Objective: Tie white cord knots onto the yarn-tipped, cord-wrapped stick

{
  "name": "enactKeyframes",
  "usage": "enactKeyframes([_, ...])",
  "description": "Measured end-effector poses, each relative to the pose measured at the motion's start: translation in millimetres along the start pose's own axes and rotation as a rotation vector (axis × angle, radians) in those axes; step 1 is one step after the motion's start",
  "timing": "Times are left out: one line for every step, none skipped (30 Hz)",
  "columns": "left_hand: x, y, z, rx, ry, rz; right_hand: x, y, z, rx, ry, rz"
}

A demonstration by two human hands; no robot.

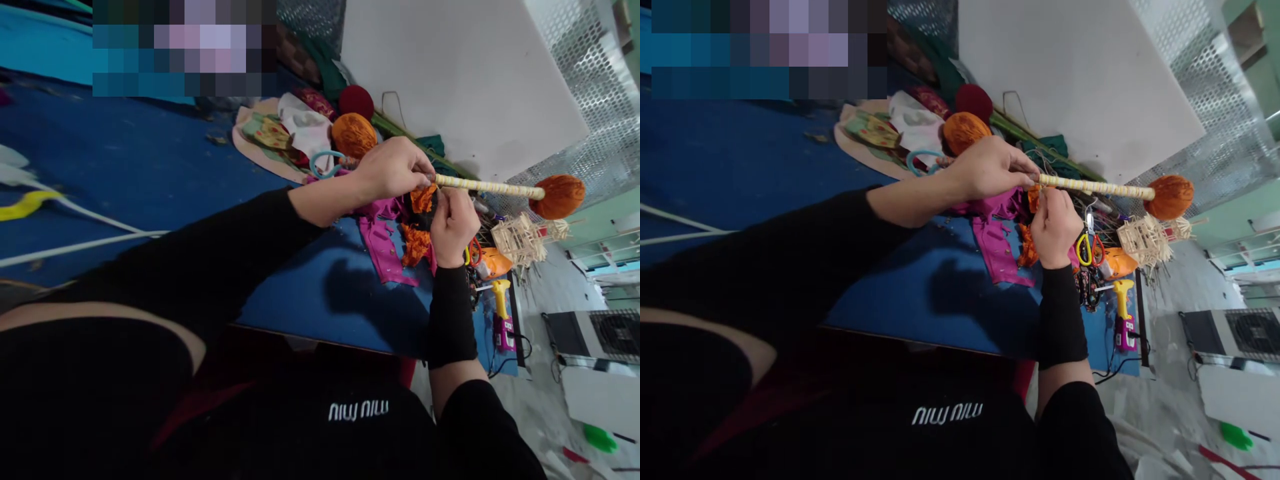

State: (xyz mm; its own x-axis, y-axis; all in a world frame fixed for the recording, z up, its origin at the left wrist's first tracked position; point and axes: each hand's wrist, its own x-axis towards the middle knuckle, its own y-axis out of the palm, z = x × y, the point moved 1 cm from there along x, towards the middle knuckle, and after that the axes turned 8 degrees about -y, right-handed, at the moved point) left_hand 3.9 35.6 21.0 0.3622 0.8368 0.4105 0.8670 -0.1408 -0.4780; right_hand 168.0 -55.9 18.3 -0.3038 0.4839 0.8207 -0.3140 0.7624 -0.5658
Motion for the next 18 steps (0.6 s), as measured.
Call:
enactKeyframes([-1.7, 0.0, -3.0, 0.051, -0.024, -0.018, 0.4, -1.1, -1.5, -0.024, -0.001, 0.001])
enactKeyframes([-3.7, 0.1, -6.6, 0.113, -0.042, -0.036, 0.9, -2.1, -3.6, -0.043, 0.012, 0.002])
enactKeyframes([-5.8, 0.4, -10.5, 0.18, -0.049, -0.048, 1.4, -2.8, -6.3, -0.05, 0.037, 0.004])
enactKeyframes([-8.1, 1.2, -14.3, 0.241, -0.038, -0.05, 1.8, -3.3, -9.5, -0.044, 0.071, 0.009])
enactKeyframes([-10.2, 2.2, -17.6, 0.297, -0.014, -0.046, 2.2, -3.4, -13.1, -0.021, 0.11, 0.02])
enactKeyframes([-12.2, 3.4, -20.4, 0.345, 0.017, -0.039, 2.7, -3.2, -16.8, 0.012, 0.148, 0.041])
enactKeyframes([-13.9, 4.5, -22.4, 0.385, 0.051, -0.028, 3.1, -2.8, -20.6, 0.047, 0.183, 0.066])
enactKeyframes([-15.2, 5.5, -23.7, 0.416, 0.08, -0.017, 3.7, -2.5, -24.1, 0.076, 0.209, 0.089])
enactKeyframes([-16.2, 6.3, -24.4, 0.44, 0.103, -0.007, 4.3, -2.3, -27.5, 0.092, 0.225, 0.105])
enactKeyframes([-16.7, 6.6, -24.8, 0.458, 0.123, 0.002, 5.0, -2.4, -30.4, 0.097, 0.229, 0.111])
enactKeyframes([-16.9, 6.8, -24.8, 0.473, 0.139, 0.012, 5.7, -2.7, -33.0, 0.091, 0.221, 0.113])
enactKeyframes([-16.8, 6.7, -24.7, 0.485, 0.155, 0.022, 6.4, -3.3, -35.2, 0.081, 0.208, 0.11])
enactKeyframes([-16.6, 6.6, -24.4, 0.495, 0.172, 0.032, 7.1, -4.1, -37.1, 0.072, 0.195, 0.108])
enactKeyframes([-16.4, 6.5, -24.0, 0.502, 0.189, 0.039, 7.7, -5.0, -38.8, 0.069, 0.187, 0.112])
enactKeyframes([-16.2, 6.6, -23.6, 0.503, 0.205, 0.044, 8.2, -5.9, -40.2, 0.072, 0.185, 0.121])
enactKeyframes([-16.1, 6.8, -23.1, 0.496, 0.216, 0.045, 8.6, -6.7, -41.5, 0.082, 0.19, 0.134])
enactKeyframes([-16.2, 7.1, -22.8, 0.486, 0.222, 0.042, 8.9, -7.6, -42.6, 0.097, 0.2, 0.147])
enactKeyframes([-16.4, 7.4, -22.5, 0.476, 0.222, 0.036, 9.1, -8.3, -43.6, 0.114, 0.21, 0.159])
